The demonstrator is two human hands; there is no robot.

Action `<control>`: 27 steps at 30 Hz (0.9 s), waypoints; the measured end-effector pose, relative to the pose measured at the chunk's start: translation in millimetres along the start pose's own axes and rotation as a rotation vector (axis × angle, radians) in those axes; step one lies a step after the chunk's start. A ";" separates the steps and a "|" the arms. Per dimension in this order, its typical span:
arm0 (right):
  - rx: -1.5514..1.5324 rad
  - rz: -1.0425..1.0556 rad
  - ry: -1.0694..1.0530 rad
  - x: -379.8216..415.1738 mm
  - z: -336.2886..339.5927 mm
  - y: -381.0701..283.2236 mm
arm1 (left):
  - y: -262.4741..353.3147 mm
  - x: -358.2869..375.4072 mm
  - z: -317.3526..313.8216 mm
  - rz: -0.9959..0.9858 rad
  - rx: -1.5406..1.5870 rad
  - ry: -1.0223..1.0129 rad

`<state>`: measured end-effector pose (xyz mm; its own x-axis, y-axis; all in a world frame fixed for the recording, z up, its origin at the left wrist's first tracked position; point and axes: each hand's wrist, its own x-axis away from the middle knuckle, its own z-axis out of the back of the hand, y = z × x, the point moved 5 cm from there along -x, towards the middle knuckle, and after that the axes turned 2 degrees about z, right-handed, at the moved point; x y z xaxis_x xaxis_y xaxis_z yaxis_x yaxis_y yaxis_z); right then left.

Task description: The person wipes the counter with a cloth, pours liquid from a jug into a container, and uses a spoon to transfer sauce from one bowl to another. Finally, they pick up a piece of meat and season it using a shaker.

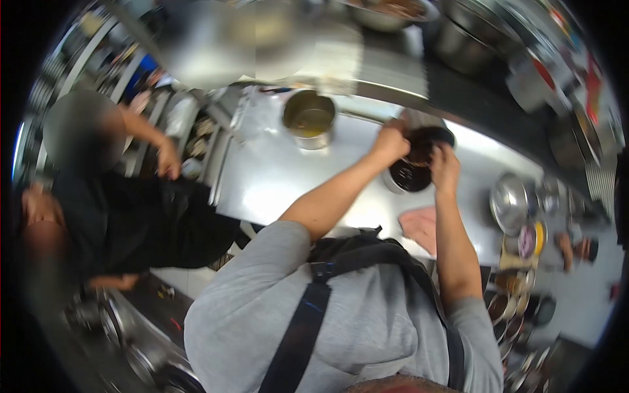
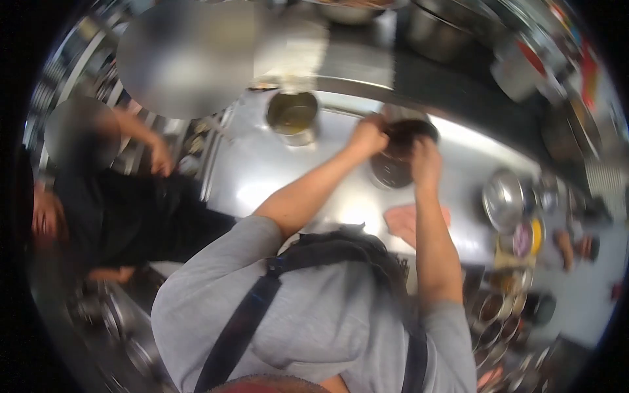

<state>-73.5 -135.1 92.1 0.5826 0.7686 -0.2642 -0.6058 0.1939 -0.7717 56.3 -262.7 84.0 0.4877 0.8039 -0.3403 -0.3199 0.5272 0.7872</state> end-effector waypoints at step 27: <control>0.350 0.086 0.126 31.7 15.9 19.4 | 9.4 -1.6 5.8 0.013 -0.063 -0.034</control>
<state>-75.3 -97.3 77.9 0.5703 0.7142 -0.4058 -0.7913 0.3451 -0.5048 57.3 -260.6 95.0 0.5100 0.8017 -0.3118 -0.3767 0.5340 0.7569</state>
